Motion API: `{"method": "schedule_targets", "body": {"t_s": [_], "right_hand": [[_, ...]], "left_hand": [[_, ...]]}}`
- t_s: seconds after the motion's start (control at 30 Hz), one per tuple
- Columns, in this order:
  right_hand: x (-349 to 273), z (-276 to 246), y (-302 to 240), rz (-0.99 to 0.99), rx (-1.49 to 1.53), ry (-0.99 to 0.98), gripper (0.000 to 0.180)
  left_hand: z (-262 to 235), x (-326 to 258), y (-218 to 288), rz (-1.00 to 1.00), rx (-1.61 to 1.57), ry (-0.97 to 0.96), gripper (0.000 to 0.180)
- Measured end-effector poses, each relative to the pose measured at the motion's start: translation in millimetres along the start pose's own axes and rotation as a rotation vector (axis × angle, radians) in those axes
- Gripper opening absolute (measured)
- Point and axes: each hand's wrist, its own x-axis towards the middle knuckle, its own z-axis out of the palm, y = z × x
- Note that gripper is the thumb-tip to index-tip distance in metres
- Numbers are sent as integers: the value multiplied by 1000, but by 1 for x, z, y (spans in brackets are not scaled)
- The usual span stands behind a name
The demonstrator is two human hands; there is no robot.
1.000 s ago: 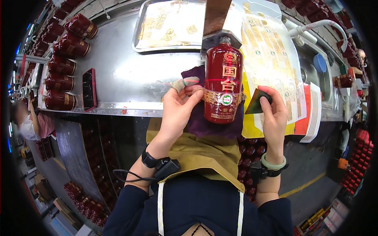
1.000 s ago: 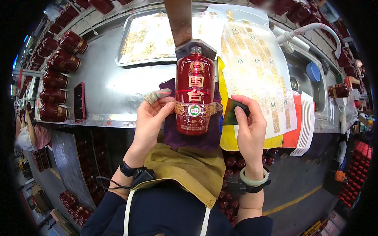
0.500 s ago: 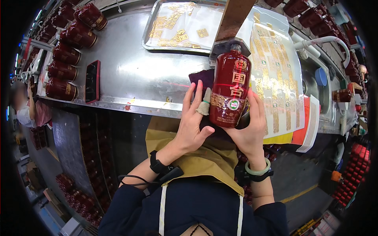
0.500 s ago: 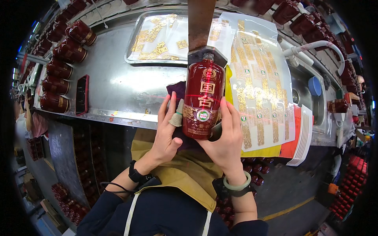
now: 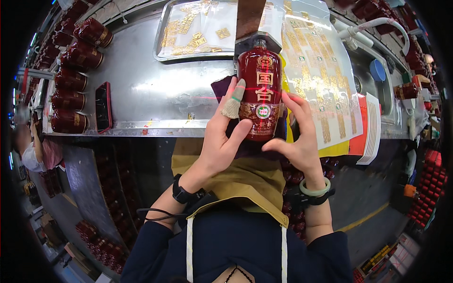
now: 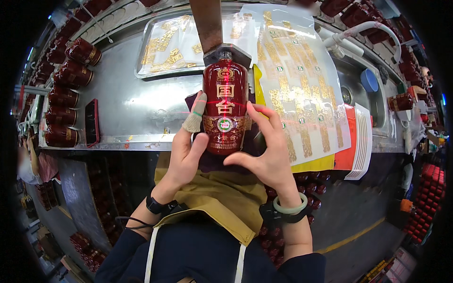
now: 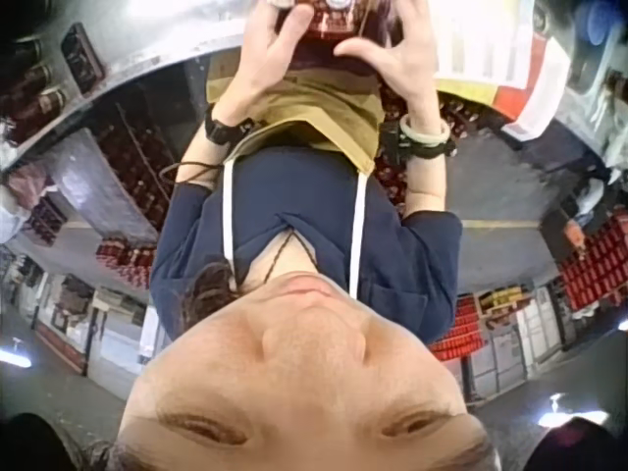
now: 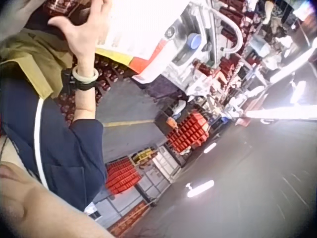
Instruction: Applying labels and decorative bands to red liquor bottles on a production line, using tools to smooth them.
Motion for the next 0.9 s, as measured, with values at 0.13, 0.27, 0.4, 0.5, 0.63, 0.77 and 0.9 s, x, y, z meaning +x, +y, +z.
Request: {"method": "schedule_targets", "body": {"t_s": [0.13,0.27,0.4,0.5,0.63,0.77,0.9], "right_hand": [[1,4,10,399,334,28,56],[3,12,15,324,400,45,63],[4,10,17,323,415,17,67],[4,11,17,328,429,11,67],[3,9,20,323,474,42,59],[4,6,23,444,440,29,43],[14,16,14,431,608,103,42]], "left_hand": [[14,4,2,-143,-222,41,71],[18,2,-4,-189,-268,60,74],[18,1,-1,-220,-271,78,73],[19,1,2,-219,-290,97,74],[10,-5,4,135,355,65,79],[17,-17,18,324,779,40,68],[16,2,7,365,792,65,79]]}}
